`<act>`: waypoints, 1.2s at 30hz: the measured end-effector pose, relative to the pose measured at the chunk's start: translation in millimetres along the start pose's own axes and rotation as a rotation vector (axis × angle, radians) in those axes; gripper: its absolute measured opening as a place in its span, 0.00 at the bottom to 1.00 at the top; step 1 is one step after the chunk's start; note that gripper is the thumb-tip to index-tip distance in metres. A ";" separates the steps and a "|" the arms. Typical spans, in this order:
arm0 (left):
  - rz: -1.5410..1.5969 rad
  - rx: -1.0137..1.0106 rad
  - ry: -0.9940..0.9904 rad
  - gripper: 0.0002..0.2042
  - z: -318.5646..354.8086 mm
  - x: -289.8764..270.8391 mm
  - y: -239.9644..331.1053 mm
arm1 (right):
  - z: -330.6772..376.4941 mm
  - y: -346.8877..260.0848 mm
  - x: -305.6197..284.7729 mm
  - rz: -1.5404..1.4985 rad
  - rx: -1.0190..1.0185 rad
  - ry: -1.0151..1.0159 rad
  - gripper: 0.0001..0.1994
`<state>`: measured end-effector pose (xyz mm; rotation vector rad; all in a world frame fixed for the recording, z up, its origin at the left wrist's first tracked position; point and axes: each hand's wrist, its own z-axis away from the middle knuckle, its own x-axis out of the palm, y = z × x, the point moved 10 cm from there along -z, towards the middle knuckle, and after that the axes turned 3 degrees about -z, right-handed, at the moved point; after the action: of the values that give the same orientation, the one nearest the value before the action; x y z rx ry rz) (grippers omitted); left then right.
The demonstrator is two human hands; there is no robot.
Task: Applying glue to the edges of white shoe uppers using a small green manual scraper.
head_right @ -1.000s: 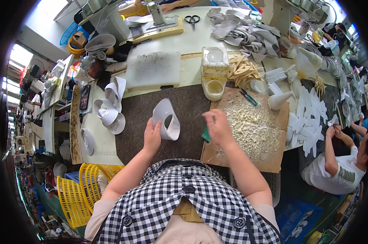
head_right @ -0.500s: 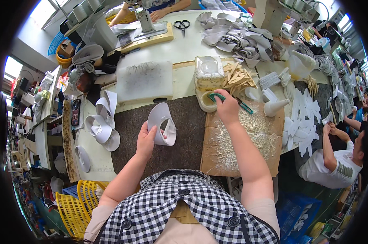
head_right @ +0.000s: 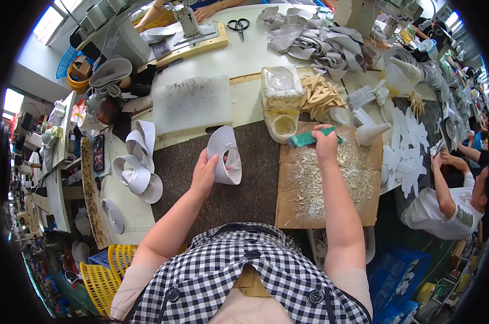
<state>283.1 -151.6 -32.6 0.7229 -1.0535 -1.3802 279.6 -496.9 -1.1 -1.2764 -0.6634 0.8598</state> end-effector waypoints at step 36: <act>-0.562 0.222 0.101 0.11 29.4 -8.2 25.2 | 98.0 -6.4 130.9 0.335 -0.583 -0.295 0.09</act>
<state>268.1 -135.9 0.5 1.3110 -0.9699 -1.6887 270.1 -334.7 18.3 -1.8380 -0.9986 1.1958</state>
